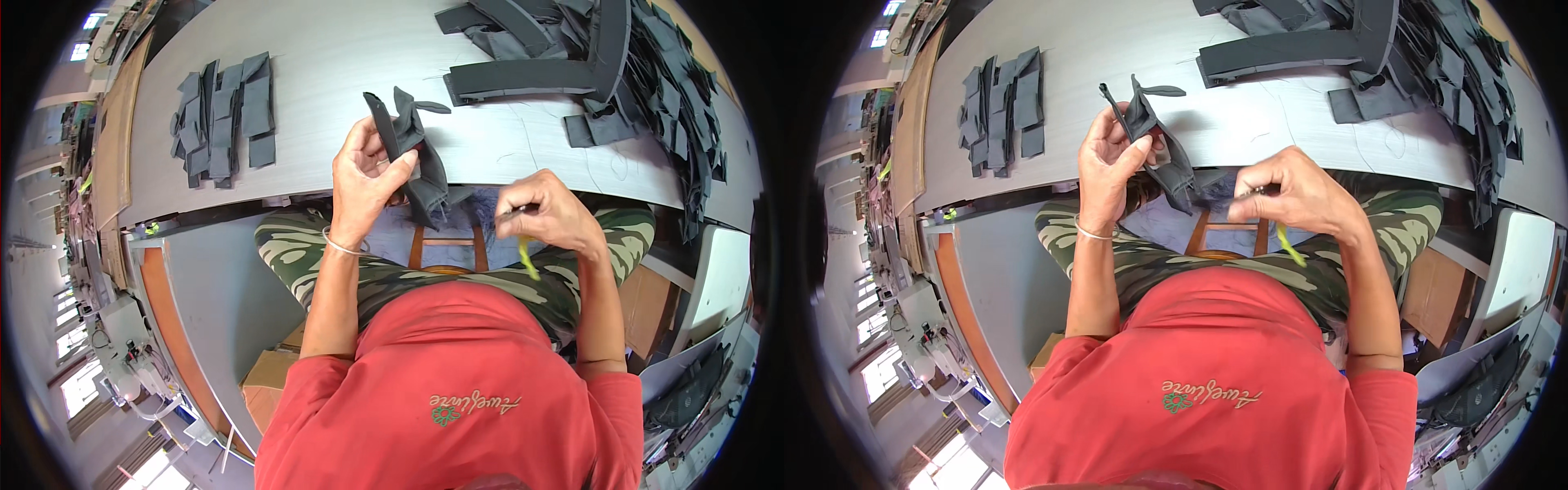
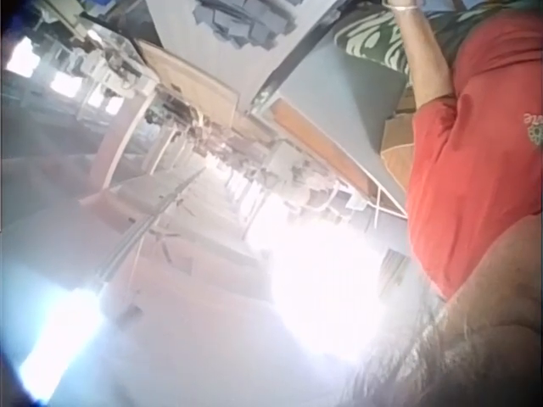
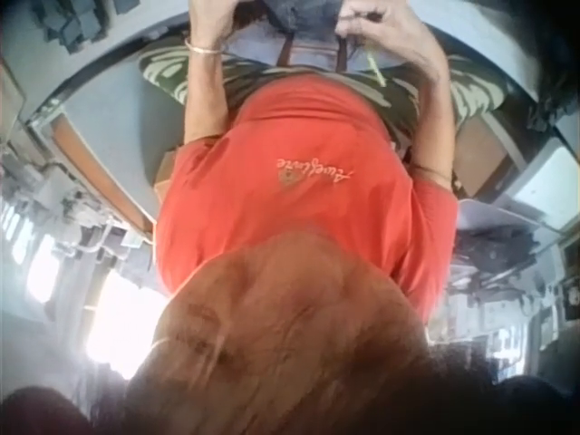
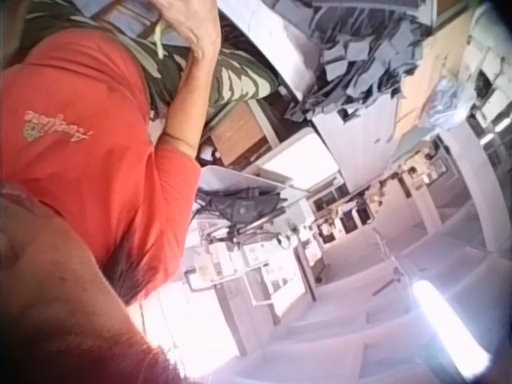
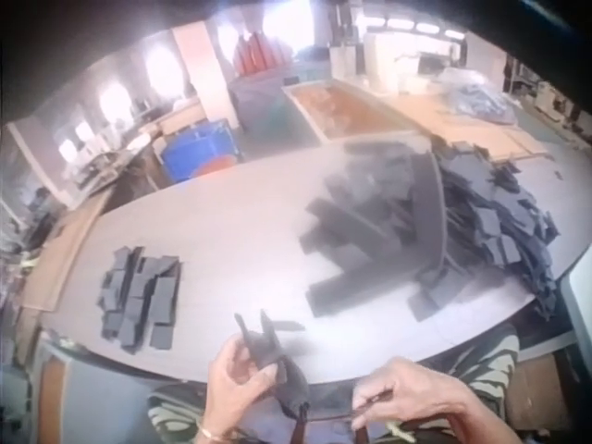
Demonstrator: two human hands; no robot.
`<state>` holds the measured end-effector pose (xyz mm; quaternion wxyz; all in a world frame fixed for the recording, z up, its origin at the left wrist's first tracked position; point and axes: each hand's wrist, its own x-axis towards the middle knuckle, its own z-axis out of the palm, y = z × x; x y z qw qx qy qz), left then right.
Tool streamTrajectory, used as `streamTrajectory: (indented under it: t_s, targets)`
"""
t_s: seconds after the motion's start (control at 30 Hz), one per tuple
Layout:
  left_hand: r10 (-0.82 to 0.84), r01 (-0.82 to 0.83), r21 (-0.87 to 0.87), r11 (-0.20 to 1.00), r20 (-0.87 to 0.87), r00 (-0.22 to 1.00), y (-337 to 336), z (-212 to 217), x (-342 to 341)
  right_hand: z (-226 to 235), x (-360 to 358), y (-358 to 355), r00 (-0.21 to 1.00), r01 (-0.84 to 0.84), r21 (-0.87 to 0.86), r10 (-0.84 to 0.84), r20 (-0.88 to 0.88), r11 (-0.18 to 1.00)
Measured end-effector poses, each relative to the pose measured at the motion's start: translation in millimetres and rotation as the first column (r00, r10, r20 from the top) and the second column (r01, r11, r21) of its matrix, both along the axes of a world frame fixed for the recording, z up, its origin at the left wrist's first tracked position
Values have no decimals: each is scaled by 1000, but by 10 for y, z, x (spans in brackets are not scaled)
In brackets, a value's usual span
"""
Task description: Trim excess material and threads from grey fabric components using a specialized trimming tool.
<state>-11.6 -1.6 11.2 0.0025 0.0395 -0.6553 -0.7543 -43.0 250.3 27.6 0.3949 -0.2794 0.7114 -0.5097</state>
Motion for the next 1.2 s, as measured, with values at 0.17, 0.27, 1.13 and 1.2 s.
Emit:
streamTrajectory:
  t_s: [0.17,0.27,1.13,1.2]
  targets:
    - [7,-7,28,1000,10,1000,36,9,17,-93,123,-268,859,266,-73,-271,-435,961]
    - [6,-7,12,1000,36,999,35,22,34,-100,198,-431,749,267,-145,-300,-591,953]
    - [389,-238,-932,-275,-334,858,-1916,-43,-868,-133,-303,403,450,775,-174,-723,-525,608]
    - [448,-232,-911,-341,-374,812,-1757,-154,-982,-270,-394,472,236,831,-279,-759,-607,482]
